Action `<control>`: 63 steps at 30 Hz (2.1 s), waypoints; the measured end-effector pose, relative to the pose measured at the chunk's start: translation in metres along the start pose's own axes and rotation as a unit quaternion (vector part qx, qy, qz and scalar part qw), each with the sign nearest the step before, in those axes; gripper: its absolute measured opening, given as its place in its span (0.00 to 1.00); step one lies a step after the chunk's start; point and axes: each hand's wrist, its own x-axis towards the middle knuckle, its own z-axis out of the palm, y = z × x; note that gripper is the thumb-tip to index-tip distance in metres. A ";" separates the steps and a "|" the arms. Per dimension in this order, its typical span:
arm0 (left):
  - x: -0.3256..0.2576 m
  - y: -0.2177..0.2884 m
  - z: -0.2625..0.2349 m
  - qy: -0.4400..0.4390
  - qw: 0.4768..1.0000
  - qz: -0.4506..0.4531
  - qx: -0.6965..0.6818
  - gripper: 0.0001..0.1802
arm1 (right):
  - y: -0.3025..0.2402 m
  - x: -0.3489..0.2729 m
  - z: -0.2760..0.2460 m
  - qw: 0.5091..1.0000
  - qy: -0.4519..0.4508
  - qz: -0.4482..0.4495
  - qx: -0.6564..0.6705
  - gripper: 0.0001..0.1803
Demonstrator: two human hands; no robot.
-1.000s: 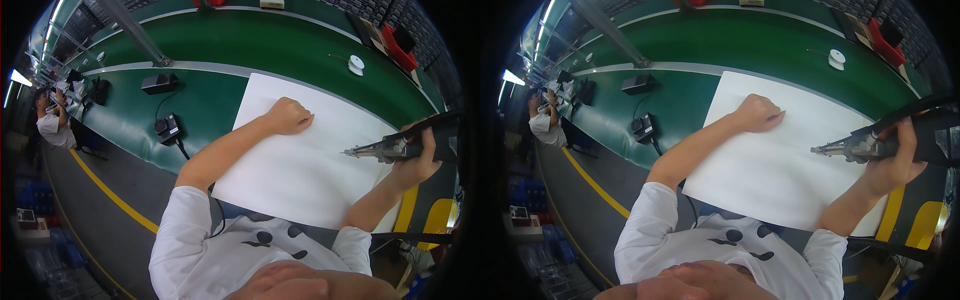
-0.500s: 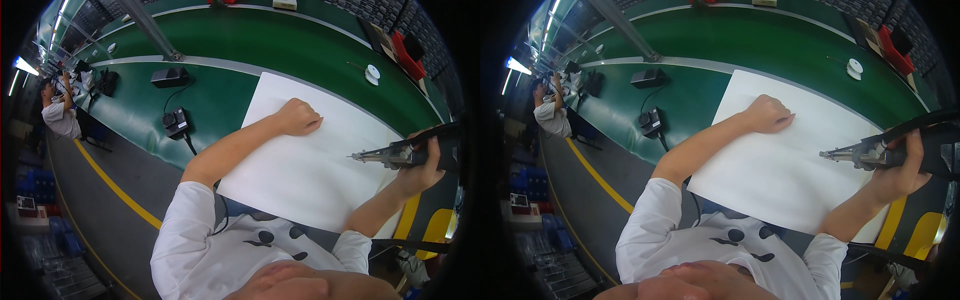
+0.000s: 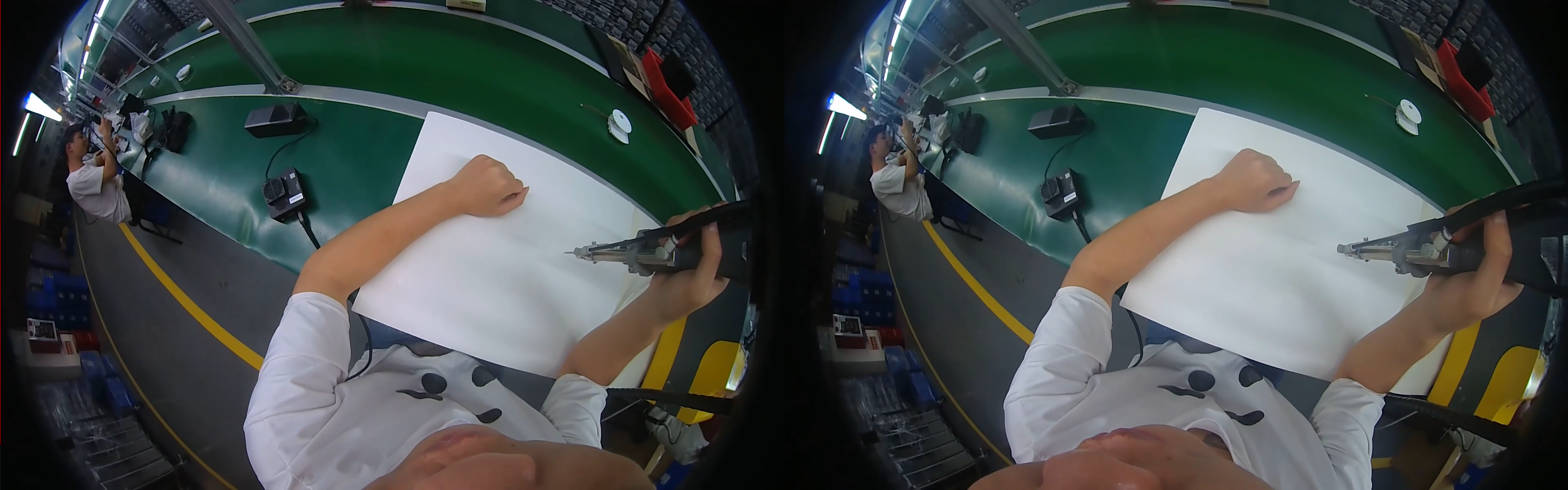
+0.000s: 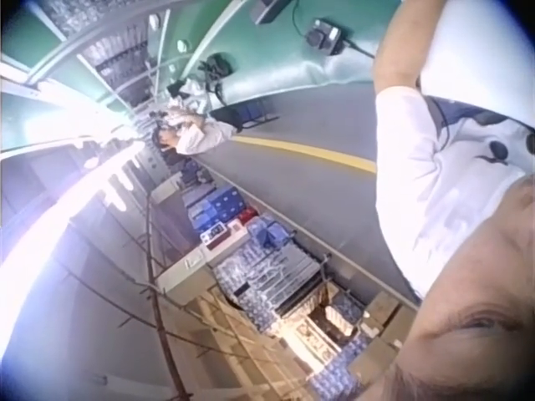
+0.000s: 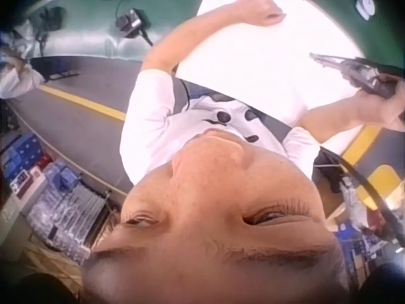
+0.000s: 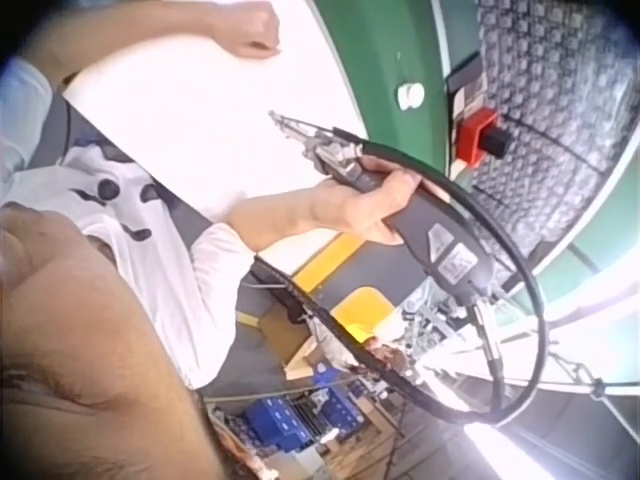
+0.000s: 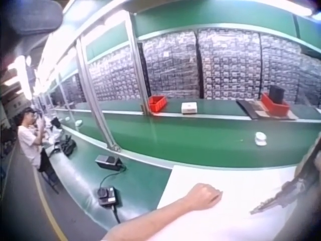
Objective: The person solders wires and small components onto a circular LED board using a soldering iron.
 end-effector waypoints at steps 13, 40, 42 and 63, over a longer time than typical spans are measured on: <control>-0.003 -0.002 0.004 -0.006 1.000 -0.010 0.001 0.18 | 0.001 -0.004 0.004 1.000 -0.014 0.015 -0.002 0.15; -0.003 -0.004 0.001 0.014 1.000 0.008 -0.002 0.22 | -0.007 -0.008 0.018 0.999 -0.028 0.009 -0.032 0.18; -0.002 -0.003 0.001 0.010 1.000 0.007 -0.004 0.22 | -0.007 -0.007 0.016 0.999 -0.031 0.012 -0.030 0.18; -0.002 -0.003 -0.001 -0.002 1.000 -0.003 0.005 0.21 | -0.006 -0.006 0.017 0.998 -0.040 0.008 -0.045 0.19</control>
